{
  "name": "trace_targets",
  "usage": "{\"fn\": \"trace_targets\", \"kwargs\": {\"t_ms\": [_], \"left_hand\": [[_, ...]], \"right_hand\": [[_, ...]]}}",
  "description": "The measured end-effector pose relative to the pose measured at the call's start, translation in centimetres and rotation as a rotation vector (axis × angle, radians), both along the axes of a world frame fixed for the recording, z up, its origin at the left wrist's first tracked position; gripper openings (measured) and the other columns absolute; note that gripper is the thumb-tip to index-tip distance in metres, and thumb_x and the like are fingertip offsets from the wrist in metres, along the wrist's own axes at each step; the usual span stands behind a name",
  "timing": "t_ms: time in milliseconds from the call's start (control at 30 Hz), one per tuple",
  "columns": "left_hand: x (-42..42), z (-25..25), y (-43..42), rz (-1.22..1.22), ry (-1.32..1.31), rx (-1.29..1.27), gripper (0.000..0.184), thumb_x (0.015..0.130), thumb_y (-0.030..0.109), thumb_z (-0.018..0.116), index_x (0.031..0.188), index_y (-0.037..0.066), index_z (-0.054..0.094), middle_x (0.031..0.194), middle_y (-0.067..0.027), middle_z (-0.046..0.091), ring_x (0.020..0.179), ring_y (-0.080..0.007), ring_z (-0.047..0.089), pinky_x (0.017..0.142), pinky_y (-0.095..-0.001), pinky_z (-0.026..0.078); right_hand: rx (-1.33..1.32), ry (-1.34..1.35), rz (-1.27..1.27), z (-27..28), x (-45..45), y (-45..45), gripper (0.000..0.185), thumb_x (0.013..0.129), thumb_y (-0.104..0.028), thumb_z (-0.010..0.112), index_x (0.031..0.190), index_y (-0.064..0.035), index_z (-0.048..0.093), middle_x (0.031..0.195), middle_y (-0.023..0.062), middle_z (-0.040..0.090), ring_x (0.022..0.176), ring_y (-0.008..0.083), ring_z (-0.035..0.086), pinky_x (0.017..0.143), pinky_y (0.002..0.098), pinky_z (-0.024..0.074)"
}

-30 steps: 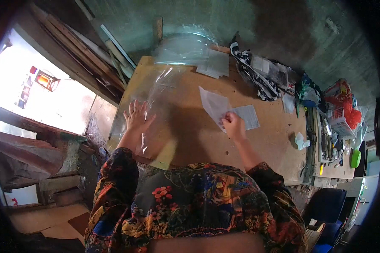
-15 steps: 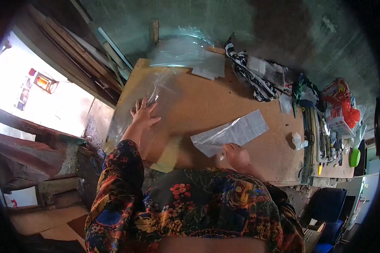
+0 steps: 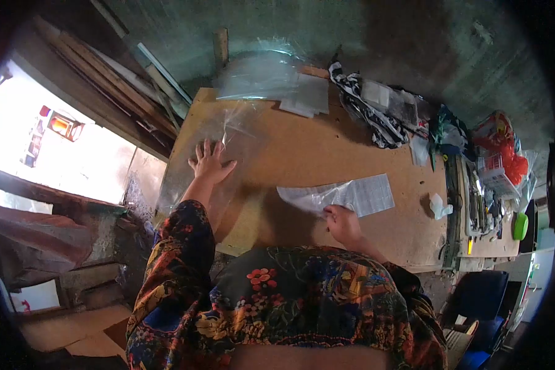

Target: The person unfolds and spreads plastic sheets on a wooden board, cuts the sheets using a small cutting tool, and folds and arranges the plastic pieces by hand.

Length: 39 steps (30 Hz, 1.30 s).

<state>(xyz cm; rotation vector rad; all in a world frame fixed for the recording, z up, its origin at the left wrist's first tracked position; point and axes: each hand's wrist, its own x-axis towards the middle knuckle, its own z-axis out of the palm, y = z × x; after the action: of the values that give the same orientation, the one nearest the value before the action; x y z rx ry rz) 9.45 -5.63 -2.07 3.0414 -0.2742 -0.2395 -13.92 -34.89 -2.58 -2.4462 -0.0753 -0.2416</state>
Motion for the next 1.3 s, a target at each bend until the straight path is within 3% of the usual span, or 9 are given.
{"fn": "trace_targets", "kwargs": {"t_ms": [133,200,333,433,633,767,1167,1233,1300], "left_hand": [[-1.9,1.9,-2.4,-0.024,-0.261,-0.012,0.065,0.075,0.047,0.055,0.128,0.016,0.035,0.139,-0.0138,0.019,0.129,-0.0311,0.017,0.096,-0.0593,0.018],[-4.5,2.0,-4.8,-0.164,-0.178,-0.482,0.066,0.076,0.048,0.057,0.125,0.009,0.037,0.131,-0.0149,0.033,0.118,-0.0298,0.035,0.093,-0.0491,0.03],[-13.2,3.0,-11.3,0.281,1.167,-1.55,0.038,0.088,0.034,0.047,0.11,0.003,0.048,0.099,-0.0076,0.056,0.09,-0.0196,0.055,0.08,-0.0325,0.043],[-15.2,2.6,-13.4,0.225,1.117,-1.71,0.031,0.09,0.029,0.044,0.103,0.003,0.052,0.092,-0.0058,0.058,0.081,-0.0159,0.056,0.072,-0.0271,0.044],[-13.9,1.4,-14.3,0.161,0.674,-1.215,0.029,0.091,0.026,0.041,0.086,0.003,0.058,0.072,-0.0041,0.058,0.066,-0.0102,0.056,0.055,-0.0248,0.044],[-10.0,1.0,-12.9,-0.1,0.131,-0.803,0.039,0.089,0.032,0.041,0.079,-0.001,0.058,0.065,-0.0158,0.059,0.062,-0.0288,0.058,0.056,-0.0387,0.044],[6.9,-6.8,-15.2,0.165,-0.113,-0.832,0.056,0.081,0.042,0.047,0.119,0.001,0.043,0.113,-0.0231,0.05,0.106,-0.0352,0.048,0.09,-0.0411,0.037],[-0.9,2.2,-19.6,0.433,-0.063,-0.722,0.076,0.076,0.047,0.052,0.132,0.004,0.024,0.132,-0.0209,0.031,0.122,-0.0333,0.031,0.1,-0.0386,0.027],[-6.3,3.6,-20.8,-0.386,-0.084,-0.962,0.094,0.068,0.04,0.066,0.135,-0.001,0.012,0.139,-0.0221,0.015,0.13,-0.0292,0.015,0.105,-0.0352,0.016]], "right_hand": [[0.195,-0.031,-0.28,1.5,1.5,0.1,0.009,0.074,-0.011,0.059,0.078,-0.0026,0.06,0.071,0.0159,0.059,0.063,0.0297,0.059,0.055,0.035,0.0452],[0.337,0.038,-0.372,3.3,1.6,0.3,0.011,0.072,-0.01,0.062,0.079,-0.0019,0.06,0.072,0.016,0.06,0.063,0.0288,0.059,0.054,0.0343,0.0455],[0.41,0.093,-0.193,5.0,1.8,1.8,0.012,0.074,-0.01,0.061,0.083,-0.0013,0.061,0.072,0.0154,0.06,0.065,0.0236,0.06,0.056,0.0315,0.0456],[0.352,0.016,-0.075,4.3,1.5,1.2,0.013,0.076,-0.01,0.059,0.085,-0.0001,0.061,0.075,0.0139,0.061,0.067,0.0206,0.06,0.059,0.0301,0.0456],[0.854,-0.127,-0.322,3.7,1.0,-3.6,0.013,0.084,-0.009,0.051,0.085,0.0017,0.058,0.076,0.0078,0.061,0.069,0.0121,0.056,0.059,0.0228,0.0452],[0.724,-0.055,-0.773,7.0,-1.2,-11.8,0.012,0.085,-0.008,0.05,0.091,0.0002,0.056,0.077,0.0076,0.061,0.069,0.0128,0.056,0.059,0.0257,0.0457],[0.636,-0.824,-1.191,11.0,-11.3,-20.8,0.013,0.085,-0.014,0.053,0.088,-0.0016,0.055,0.062,0.0004,0.048,0.046,0.0089,0.045,0.041,0.0221,0.0365],[0.424,-0.716,-1.273,12.2,-11.0,-18.5,0.01,0.084,-0.013,0.053,0.089,-0.0049,0.056,0.063,0.0012,0.048,0.046,0.0068,0.044,0.04,0.0213,0.0351],[0.164,-0.769,-1.07,10.3,-9.8,-16.7,0.008,0.084,-0.011,0.053,0.088,-0.0052,0.057,0.068,0.0013,0.051,0.048,0.0059,0.044,0.04,0.0206,0.0352]]}}
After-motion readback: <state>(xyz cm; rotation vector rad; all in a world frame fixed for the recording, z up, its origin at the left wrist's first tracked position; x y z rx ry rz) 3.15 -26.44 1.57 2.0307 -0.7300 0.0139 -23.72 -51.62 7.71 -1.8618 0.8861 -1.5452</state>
